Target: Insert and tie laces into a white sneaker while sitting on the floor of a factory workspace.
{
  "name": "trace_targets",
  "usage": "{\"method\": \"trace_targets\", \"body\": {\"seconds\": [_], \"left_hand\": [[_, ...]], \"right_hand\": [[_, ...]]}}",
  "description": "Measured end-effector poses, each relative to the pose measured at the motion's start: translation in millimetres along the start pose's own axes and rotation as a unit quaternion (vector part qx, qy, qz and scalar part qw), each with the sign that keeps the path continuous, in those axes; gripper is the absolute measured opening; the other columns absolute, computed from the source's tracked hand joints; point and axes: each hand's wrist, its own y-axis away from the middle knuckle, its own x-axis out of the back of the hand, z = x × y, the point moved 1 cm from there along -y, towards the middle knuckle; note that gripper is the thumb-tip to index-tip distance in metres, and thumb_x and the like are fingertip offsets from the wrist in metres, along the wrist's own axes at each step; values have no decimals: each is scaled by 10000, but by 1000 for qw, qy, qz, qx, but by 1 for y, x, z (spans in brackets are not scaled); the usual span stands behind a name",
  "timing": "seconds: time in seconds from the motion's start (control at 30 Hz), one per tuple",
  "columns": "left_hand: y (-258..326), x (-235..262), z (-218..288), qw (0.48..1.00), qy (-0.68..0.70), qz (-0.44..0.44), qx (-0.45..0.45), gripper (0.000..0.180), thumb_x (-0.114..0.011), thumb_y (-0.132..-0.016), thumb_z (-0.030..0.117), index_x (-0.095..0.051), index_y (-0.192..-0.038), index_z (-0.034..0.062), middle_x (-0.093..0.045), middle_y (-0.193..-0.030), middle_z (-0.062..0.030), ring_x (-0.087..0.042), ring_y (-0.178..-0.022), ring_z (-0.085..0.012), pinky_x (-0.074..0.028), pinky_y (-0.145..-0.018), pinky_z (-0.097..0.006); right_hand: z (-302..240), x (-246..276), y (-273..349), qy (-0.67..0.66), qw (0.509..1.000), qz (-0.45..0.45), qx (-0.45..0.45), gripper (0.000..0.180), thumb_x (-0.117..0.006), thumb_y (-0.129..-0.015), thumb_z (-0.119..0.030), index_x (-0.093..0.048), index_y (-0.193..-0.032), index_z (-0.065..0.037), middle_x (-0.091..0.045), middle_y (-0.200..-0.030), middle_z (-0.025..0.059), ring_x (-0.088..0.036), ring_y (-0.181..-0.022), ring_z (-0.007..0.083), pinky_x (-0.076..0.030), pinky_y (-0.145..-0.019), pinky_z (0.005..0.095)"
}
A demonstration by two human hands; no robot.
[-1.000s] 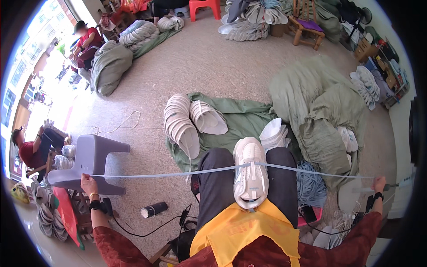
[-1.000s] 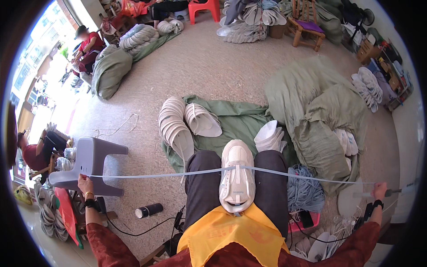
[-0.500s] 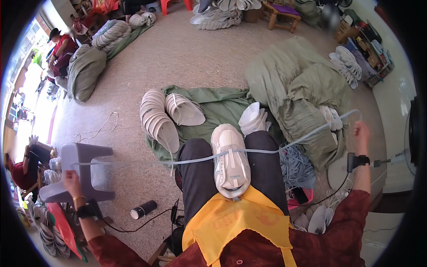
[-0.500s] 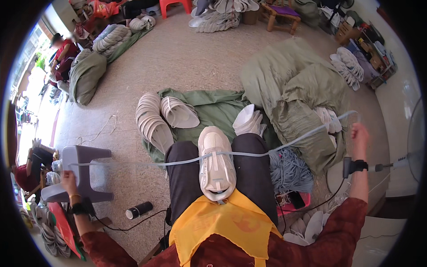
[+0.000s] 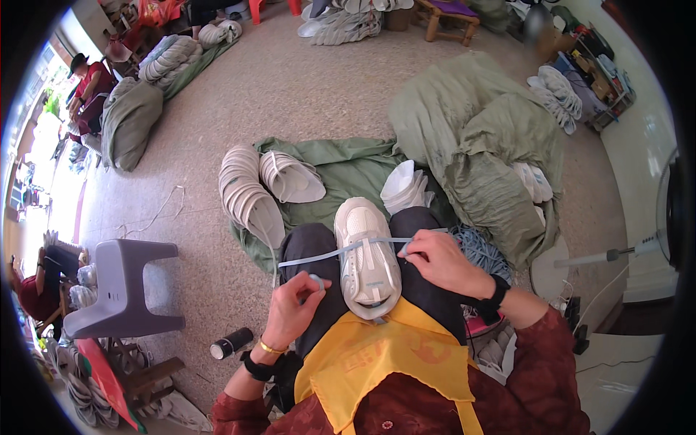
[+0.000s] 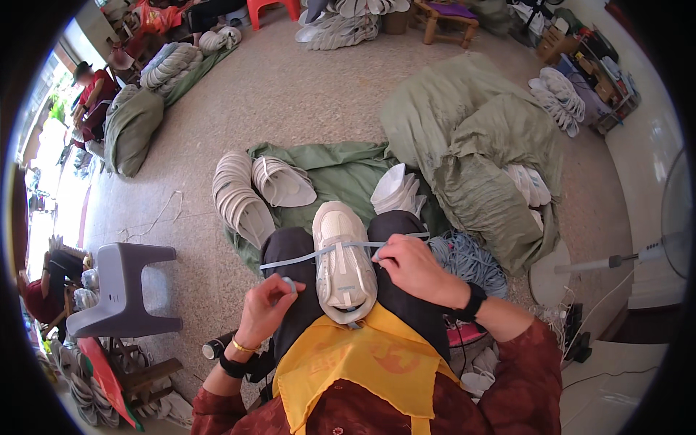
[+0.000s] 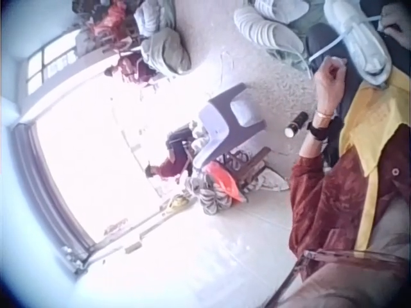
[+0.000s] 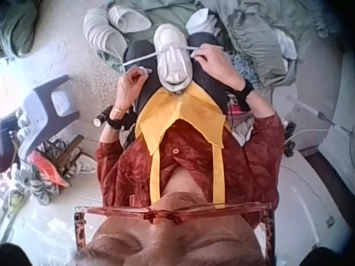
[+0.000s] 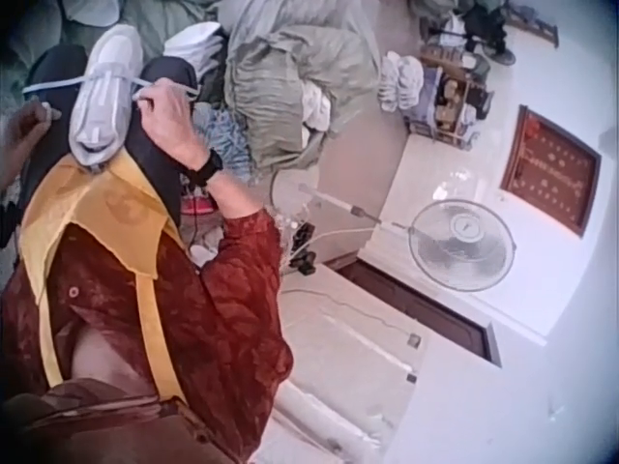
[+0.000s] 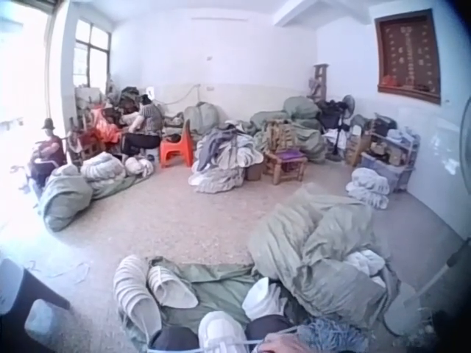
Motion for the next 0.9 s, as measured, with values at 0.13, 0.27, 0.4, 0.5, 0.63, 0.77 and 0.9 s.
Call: {"method": "trace_targets", "body": {"seconds": [0.13, 0.27, 0.4, 0.5, 0.63, 0.77, 0.9], "left_hand": [[-23, -21, -1, 989, -80, 57, -111, 98, -654, -903, -56, -564, -931, -28, -768, -1036, -155, -719, -734, -207, -552, -673, -330], [-44, -32, 1, 980, -118, 99, -124, 117, -659, -878, -63, -564, -930, -17, -736, -948, -170, -710, -711, -245, -538, -653, -341], [-57, -38, -7, 981, -68, 121, -134, 109, -660, -891, -58, -568, -932, -16, -682, -804, -140, -682, -647, -213, -511, -612, -323], [-62, -38, -8, 984, -50, 125, -118, 104, -660, -901, -52, -566, -927, -15, -652, -756, -107, -645, -623, -150, -487, -592, -296], [-63, -39, -15, 984, -15, 131, -118, 104, -660, -906, -48, -562, -920, -16, -640, -750, -88, -614, -620, -107, -472, -582, -277], [-63, -38, -18, 986, -11, 128, -109, 110, -665, -904, -48, -559, -920, -20, -644, -745, -81, -630, -626, -108, -480, -585, -278], [-62, -35, -9, 995, -22, 82, -52, 119, -643, -950, -65, -534, -957, -18, -731, -1081, -83, -662, -844, -82, -560, -775, -237]], "right_hand": [[-8, -17, -20, 49, 996, 62, -30, 130, -673, -877, 5, -752, -981, -1, -646, -837, 160, -638, -812, 386, -508, -704, 426], [8, -20, -40, -129, 986, 73, -81, 247, -708, -892, 35, -713, -1138, 54, -656, -840, 116, -693, -721, 169, -563, -663, 320], [16, -29, -45, -293, 945, 63, -132, 294, -698, -930, 59, -694, -1223, 83, -730, -955, 47, -707, -851, 95, -614, -777, 253], [16, -36, -48, -315, 936, 79, -135, 282, -695, -907, 62, -714, -1187, 84, -698, -811, 34, -677, -753, 72, -585, -715, 243], [14, -37, -48, -328, 931, 78, -142, 291, -688, -905, 68, -711, -1195, 80, -704, -815, 53, -682, -750, 78, -587, -707, 246], [14, -37, -49, -286, 945, 67, -142, 267, -685, -914, 70, -707, -1180, 75, -750, -903, 97, -719, -809, 109, -613, -748, 265], [14, -37, -50, -268, 949, 90, -137, 217, -679, -889, 72, -709, -1103, 68, -754, -840, 115, -720, -740, 110, -599, -703, 265]]}}
